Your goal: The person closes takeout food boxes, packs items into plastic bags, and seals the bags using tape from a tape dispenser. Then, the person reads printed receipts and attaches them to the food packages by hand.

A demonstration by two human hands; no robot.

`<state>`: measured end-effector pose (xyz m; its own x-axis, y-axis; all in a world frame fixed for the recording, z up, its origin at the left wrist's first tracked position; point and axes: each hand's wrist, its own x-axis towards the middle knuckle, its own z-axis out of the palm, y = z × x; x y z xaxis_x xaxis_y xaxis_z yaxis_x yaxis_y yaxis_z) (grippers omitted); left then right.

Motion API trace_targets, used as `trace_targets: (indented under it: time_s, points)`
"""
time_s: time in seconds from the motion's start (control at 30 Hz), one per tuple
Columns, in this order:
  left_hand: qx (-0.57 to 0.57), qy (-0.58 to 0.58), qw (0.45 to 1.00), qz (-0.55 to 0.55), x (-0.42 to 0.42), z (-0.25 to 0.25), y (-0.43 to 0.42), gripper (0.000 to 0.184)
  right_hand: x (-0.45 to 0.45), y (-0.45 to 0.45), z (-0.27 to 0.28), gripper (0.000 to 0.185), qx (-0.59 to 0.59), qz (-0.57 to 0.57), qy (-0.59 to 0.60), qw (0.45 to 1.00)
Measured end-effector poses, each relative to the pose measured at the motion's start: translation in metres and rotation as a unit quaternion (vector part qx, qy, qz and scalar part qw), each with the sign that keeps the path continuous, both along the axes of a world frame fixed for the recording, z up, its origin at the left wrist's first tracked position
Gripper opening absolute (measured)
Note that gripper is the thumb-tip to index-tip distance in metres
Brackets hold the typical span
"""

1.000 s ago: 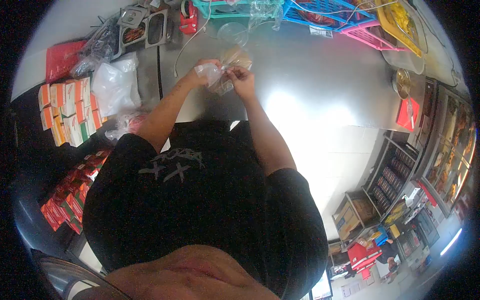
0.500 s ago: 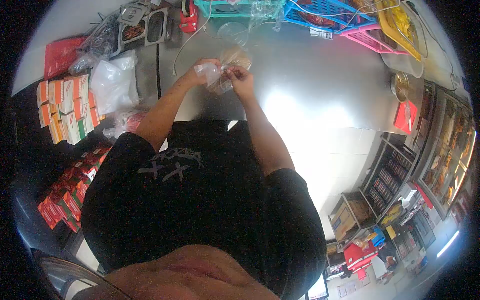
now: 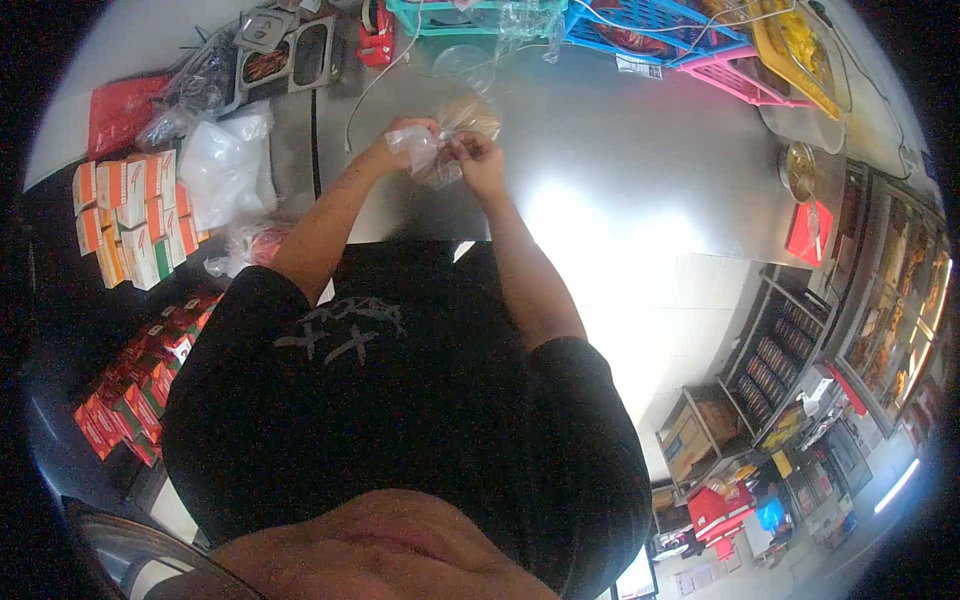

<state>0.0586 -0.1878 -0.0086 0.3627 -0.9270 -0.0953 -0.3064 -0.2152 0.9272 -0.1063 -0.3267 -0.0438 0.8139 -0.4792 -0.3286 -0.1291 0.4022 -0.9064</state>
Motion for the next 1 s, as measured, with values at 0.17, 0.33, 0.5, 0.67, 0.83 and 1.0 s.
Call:
trace_targets:
  time_s: [0.17,0.33,0.5,0.67,0.83,1.0]
  points:
    - [0.028,0.003,1.0,0.007,-0.001,0.006,-0.001,0.031,-0.002,-0.002,0.002,0.006,0.074,-0.008,-0.043,0.996]
    - [0.022,-0.027,0.999,0.001,-0.001,-0.002,-0.001,0.031,-0.003,-0.002,0.002,0.006,0.053,0.003,-0.053,0.997]
    - [0.041,-0.039,0.998,-0.003,-0.002,0.0,-0.002,0.031,-0.003,0.0,0.002,0.005,0.039,0.003,-0.053,0.998]
    - [0.028,-0.033,0.999,-0.008,0.001,0.0,-0.003,0.033,-0.002,-0.001,0.004,0.006,-0.003,0.02,-0.044,0.999]
    - [-0.016,-0.035,0.999,-0.016,0.0,0.006,0.001,0.032,-0.001,-0.002,0.003,0.008,-0.146,0.064,-0.027,0.987]
    - [0.029,-0.038,0.999,0.023,-0.004,-0.01,-0.005,0.036,0.001,-0.014,0.034,0.017,-0.363,0.091,-0.056,0.925]
